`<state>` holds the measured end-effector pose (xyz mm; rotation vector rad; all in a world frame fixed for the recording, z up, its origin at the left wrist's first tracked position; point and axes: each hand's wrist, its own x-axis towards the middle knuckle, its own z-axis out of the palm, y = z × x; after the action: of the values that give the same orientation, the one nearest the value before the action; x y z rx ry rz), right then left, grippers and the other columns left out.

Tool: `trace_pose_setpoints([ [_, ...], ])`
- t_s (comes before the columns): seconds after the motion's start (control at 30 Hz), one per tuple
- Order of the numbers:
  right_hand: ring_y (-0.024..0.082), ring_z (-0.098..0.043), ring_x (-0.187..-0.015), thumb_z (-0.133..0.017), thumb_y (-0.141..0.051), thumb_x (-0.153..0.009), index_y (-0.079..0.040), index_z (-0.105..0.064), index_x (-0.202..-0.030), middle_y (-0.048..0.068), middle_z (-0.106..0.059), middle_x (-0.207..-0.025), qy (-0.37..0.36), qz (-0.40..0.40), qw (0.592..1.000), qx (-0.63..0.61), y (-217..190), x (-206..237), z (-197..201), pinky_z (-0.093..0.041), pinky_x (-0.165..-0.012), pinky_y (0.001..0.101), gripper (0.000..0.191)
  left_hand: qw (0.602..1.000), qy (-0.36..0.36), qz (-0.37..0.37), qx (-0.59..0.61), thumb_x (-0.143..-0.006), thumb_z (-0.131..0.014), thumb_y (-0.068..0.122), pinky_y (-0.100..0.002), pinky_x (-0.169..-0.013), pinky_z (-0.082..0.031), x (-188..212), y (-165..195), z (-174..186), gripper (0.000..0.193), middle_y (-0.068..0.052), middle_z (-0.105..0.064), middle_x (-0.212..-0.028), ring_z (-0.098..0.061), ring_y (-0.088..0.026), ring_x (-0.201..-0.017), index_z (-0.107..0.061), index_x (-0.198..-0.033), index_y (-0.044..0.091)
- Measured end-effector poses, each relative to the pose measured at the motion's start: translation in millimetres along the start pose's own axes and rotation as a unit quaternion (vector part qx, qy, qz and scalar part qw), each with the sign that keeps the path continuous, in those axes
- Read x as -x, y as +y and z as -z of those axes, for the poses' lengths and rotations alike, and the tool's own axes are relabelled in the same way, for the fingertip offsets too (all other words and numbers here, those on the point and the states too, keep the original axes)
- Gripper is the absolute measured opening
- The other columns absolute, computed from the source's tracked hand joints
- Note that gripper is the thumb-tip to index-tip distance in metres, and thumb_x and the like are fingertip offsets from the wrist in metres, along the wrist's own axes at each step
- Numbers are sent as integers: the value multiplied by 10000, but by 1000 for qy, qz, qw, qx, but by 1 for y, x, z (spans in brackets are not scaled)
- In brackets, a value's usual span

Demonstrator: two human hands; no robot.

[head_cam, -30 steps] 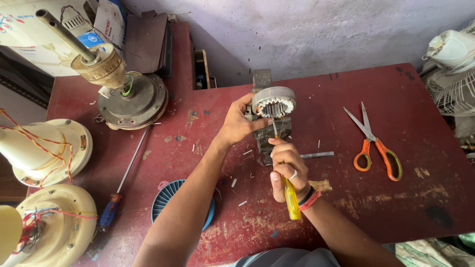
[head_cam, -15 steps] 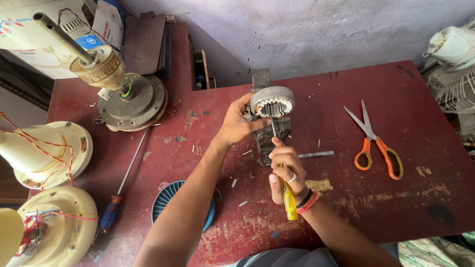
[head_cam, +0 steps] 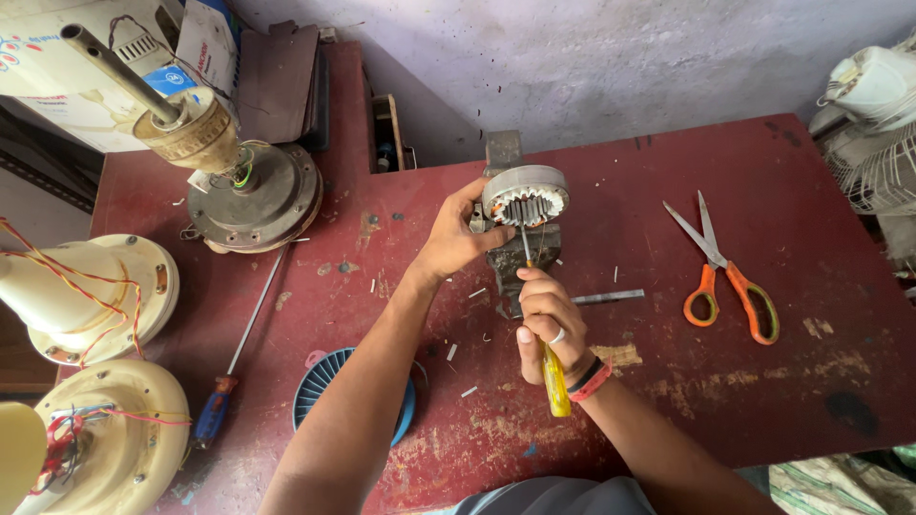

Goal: The person winds copper wire around the slots of a motor armature held in a bench vise. They use a screwdriver to adjust the wire placement and occasionally rotate the armature to continue winding.

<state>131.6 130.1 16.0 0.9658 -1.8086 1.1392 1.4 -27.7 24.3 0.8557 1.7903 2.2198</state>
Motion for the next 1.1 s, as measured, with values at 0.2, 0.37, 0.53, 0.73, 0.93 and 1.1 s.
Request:
trace_pose_setpoints([
  [0.2,259,-600,-890,-517,-86,-978,-36,-474,-809,96,-528,-877,2,-4,1000,0,6,12,-4,-533,-1086,590,181,999,1,-6,-33,-785,-782,-70,-279,-987,-511,0,0,0,541,-14,-700,-1118,-631,-99,-1061,-629,-1295,24],
  [0.37,288,-623,-1017,-551,-88,-968,-49,-482,-890,101,-559,-960,-21,8,999,39,8,19,-7,-483,-1133,596,111,999,1,-6,-38,-780,-777,-66,-284,-1013,-500,1,1,-1,566,-17,-698,-1142,-626,-106,-1091,-620,-1316,25],
  [0.53,319,-636,-1060,-558,-72,-960,-55,-491,-912,112,-580,-994,-32,-2,998,49,8,17,-5,-472,-1149,605,85,999,0,-11,-39,-782,-781,-64,-288,-1023,-495,1,-2,-2,583,-16,-689,-1152,-616,-107,-1096,-612,-1333,25],
  [0.73,341,-634,-1057,-560,-61,-955,-34,-497,-890,132,-588,-994,-35,9,997,61,12,3,-4,-472,-1143,608,94,999,-1,-18,-43,-783,-779,-79,-287,-1031,-486,1,-6,-1,575,-19,-685,-1155,-611,-109,-1103,-621,-1327,19],
  [0.93,303,-631,-922,-541,-38,-939,-18,-500,-812,125,-564,-875,-15,2,999,31,16,-6,-6,-528,-1093,580,135,999,1,-15,-37,-783,-795,-68,-287,-1028,-481,0,-14,2,582,-17,-662,-1155,-590,-113,-1104,-622,-1332,20],
  [1.1,298,-649,-927,-519,-48,-969,0,-507,-833,132,-578,-866,20,-24,999,26,9,-2,-9,-537,-1086,574,145,998,2,-39,-50,-785,-800,-39,-307,-1059,-454,0,-15,1,569,-27,-623,-1192,-581,-139,-1142,-625,-1323,27],
])
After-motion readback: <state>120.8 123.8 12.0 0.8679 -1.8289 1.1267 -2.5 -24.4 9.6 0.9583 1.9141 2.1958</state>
